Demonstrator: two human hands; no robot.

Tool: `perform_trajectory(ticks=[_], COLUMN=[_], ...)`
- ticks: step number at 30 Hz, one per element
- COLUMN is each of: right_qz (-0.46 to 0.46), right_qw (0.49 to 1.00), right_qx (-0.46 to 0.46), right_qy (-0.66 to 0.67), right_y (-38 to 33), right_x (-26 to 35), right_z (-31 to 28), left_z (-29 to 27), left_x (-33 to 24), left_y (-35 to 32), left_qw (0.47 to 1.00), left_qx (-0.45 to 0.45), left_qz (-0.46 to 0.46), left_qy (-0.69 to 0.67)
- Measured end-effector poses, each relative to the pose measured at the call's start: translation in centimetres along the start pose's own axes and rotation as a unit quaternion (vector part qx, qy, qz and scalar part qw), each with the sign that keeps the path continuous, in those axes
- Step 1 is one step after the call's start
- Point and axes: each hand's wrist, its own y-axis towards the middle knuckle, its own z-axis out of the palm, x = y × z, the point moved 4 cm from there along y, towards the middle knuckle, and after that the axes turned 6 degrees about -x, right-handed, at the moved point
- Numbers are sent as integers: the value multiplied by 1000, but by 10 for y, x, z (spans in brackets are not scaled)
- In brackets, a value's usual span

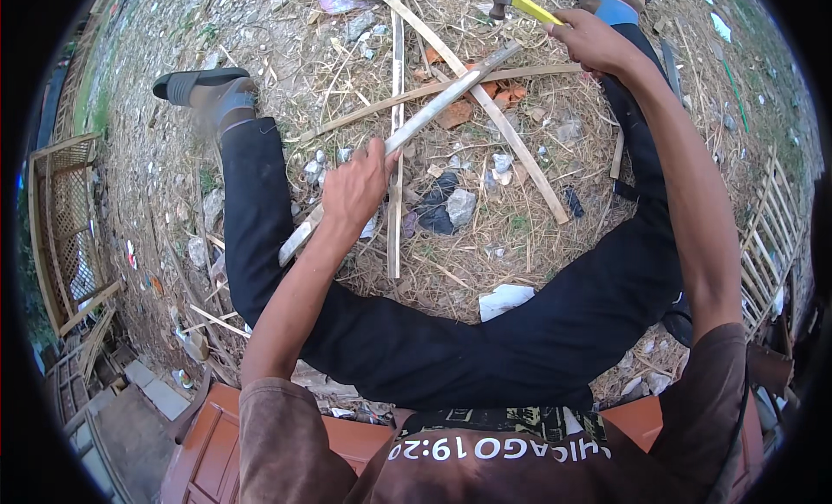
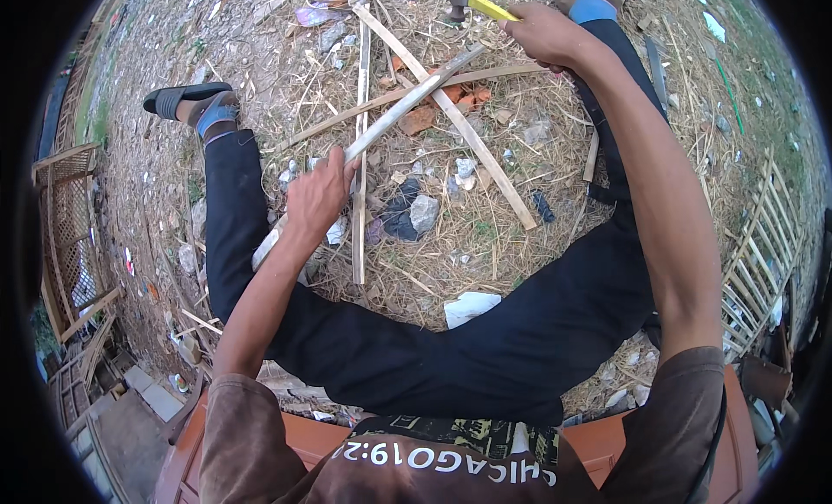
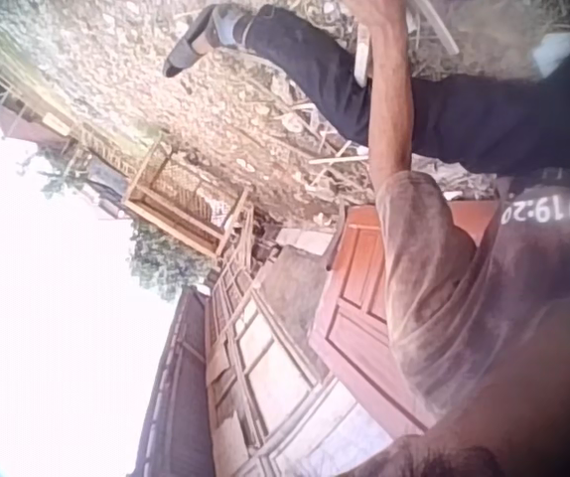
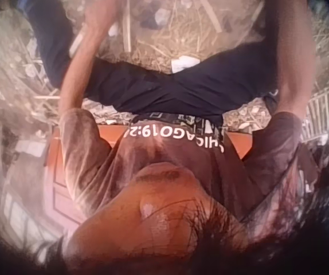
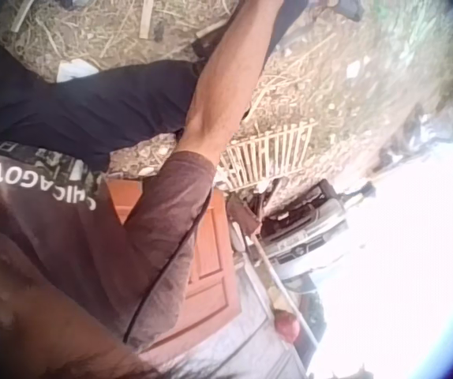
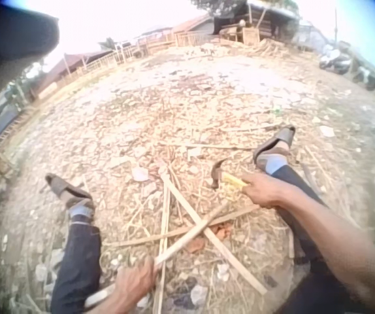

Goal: The person assembles a frame from bamboo strips, hammering nails through the junctions by hand while sitting on the ground outdoors.

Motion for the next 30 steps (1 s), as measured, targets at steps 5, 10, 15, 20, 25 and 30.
perform_trajectory(ticks=[5,10,15,20,25,30], right_qz=[-150,-157,-149,-106,-41,25], right_qw=[983,970,979,985,984,955], right_qx=[-71,-14,-107,-95,-161,-99], right_qy=[-79,-183,-92,-95,64,279], right_y=[-4,11,-2,-16,-26,-62], right_x=[22,-19,10,7,8,20], right_z=[-15,6,-6,16,1,-35], left_z=[2,1,5,0,-3,-8], left_x=[3,-6,5,3,9,51], left_y=[-2,5,1,4,17,26], left_qw=[1000,1000,1000,1000,994,919], left_qx=[7,2,-8,-22,74,96], left_qz=[-14,-7,-10,-1,-40,-97], left_qy=[-14,-28,14,9,-70,-371])
